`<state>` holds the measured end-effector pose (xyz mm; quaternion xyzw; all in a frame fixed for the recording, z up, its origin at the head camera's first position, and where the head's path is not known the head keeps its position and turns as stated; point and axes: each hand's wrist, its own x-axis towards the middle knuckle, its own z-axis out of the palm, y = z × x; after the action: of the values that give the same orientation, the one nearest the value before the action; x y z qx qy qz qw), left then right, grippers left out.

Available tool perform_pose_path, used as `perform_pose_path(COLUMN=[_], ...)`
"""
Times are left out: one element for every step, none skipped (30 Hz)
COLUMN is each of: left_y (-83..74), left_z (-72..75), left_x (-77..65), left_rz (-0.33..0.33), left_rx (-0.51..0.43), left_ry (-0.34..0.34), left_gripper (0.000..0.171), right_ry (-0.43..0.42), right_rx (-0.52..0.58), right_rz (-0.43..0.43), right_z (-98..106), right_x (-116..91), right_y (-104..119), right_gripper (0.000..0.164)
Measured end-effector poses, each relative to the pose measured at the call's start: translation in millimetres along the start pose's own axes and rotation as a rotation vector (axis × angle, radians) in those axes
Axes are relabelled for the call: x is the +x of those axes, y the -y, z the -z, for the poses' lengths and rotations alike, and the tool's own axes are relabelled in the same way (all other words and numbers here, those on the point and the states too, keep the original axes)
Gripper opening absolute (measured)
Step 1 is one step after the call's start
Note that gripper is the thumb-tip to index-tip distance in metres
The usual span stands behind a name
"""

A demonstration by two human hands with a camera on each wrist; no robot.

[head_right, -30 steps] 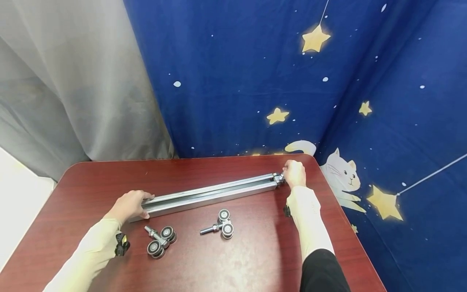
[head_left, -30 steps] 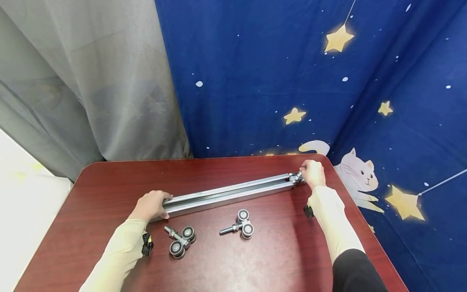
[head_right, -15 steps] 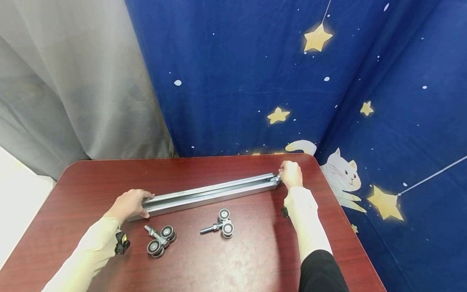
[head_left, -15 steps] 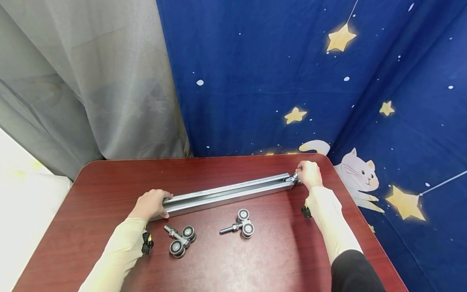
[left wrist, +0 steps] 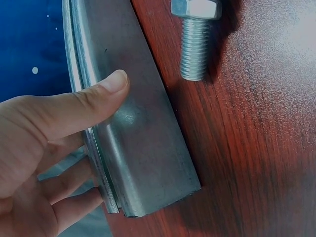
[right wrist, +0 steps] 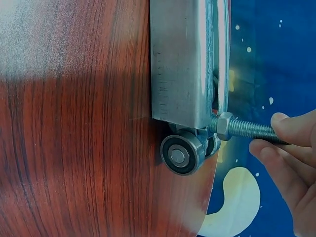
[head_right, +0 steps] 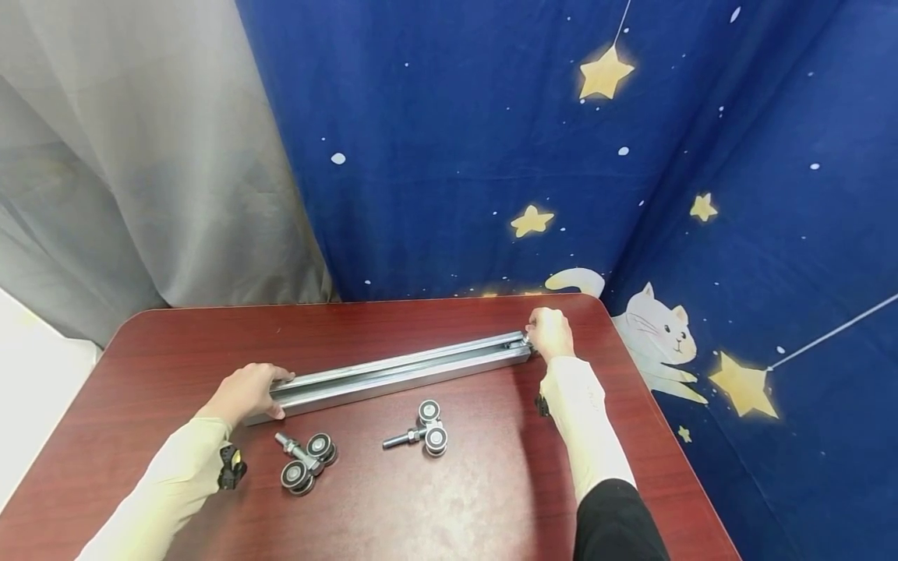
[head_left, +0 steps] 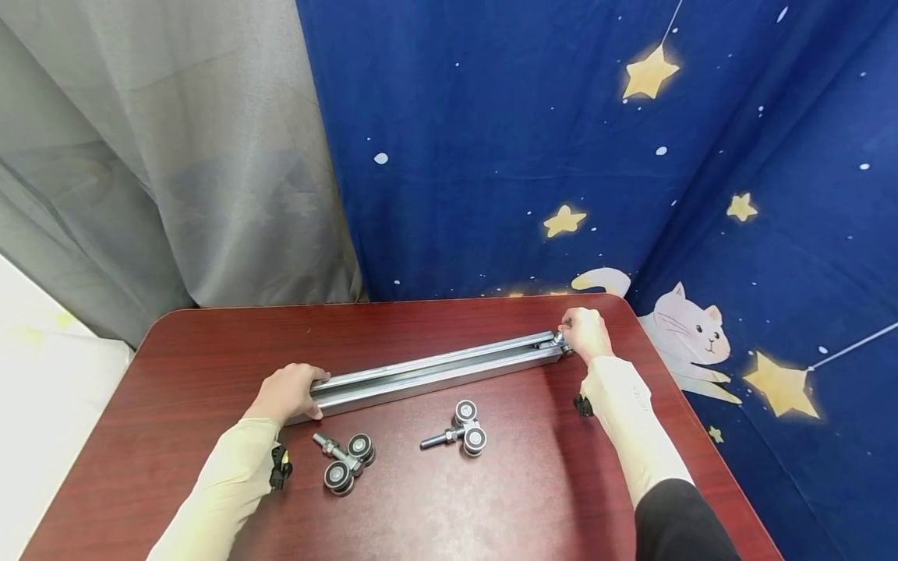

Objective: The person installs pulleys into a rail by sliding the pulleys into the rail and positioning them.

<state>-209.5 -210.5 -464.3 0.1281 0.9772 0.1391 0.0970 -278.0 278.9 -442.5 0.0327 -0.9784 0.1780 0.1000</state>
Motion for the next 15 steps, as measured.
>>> perform_pose_path(left_y=[-0.3, -0.6, -0.7, -0.7, -0.9, -1.1, -1.1, -0.8, -0.5, -0.4, -0.3, -0.2, -0.1, -0.2, -0.4], left_z=[0.1, 0.2, 0.3, 0.5, 0.7, 0.8, 1.1, 1.1, 1.2, 1.1, 1.1, 0.9, 0.6, 0.3, 0.0], left_x=[-0.3, -0.4, -0.5, -0.5, -0.5, -0.6, -0.6, -0.4, -0.2, -0.1, 0.0, 0.2, 0.4, 0.5, 0.5], left_rz=[-0.001, -0.003, -0.001, 0.000, 0.001, 0.004, 0.006, 0.009, 0.012, 0.013, 0.013, 0.014, 0.013, 0.014, 0.014], left_rx=[0.000, -0.001, -0.002, -0.004, -0.006, -0.008, -0.010, -0.012, -0.015, -0.017, -0.019, -0.020, -0.020, -0.022, -0.026], left_ry=[0.002, 0.005, 0.007, 0.008, 0.010, 0.010, 0.010, 0.008, 0.007, 0.006, 0.005, 0.004, 0.003, 0.003, 0.004], left_gripper=[0.064, 0.064, 0.064, 0.064, 0.063, 0.063, 0.063, 0.063, 0.063, 0.063, 0.063, 0.063, 0.063, 0.063, 0.063], right_ry=[0.004, 0.009, 0.016, 0.023, 0.031, 0.038, 0.043, 0.046, 0.048, 0.051, 0.053, 0.056, 0.059, 0.064, 0.069], right_rx=[0.003, 0.006, 0.010, 0.013, 0.019, 0.027, 0.035, 0.041, 0.045, 0.047, 0.047, 0.048, 0.048, 0.047, 0.045], right_rz=[0.000, 0.001, 0.002, 0.002, 0.002, 0.007, 0.009, 0.009, 0.009, 0.011, 0.016, 0.021, 0.024, 0.030, 0.036], right_z=[0.1, 0.3, 0.6, 0.8, 1.2, 1.5, 1.7, 1.8, 1.7, 1.5, 1.2, 1.0, 0.5, 0.1, -0.3], right_x=[-0.2, -0.3, -0.5, -0.5, -0.5, -0.4, -0.1, 0.3, 0.8, 1.3, 1.9, 2.5, 3.3, 3.8, 4.4], right_y=[-0.1, -0.4, -0.6, -1.0, -1.1, -1.5, -1.9, -2.2, -2.3, -2.6, -2.7, -2.6, -2.3, -1.7, -1.1], right_gripper=[0.004, 0.004, 0.004, 0.004, 0.004, 0.004, 0.004, 0.004, 0.004, 0.004, 0.004, 0.004, 0.004, 0.004, 0.005])
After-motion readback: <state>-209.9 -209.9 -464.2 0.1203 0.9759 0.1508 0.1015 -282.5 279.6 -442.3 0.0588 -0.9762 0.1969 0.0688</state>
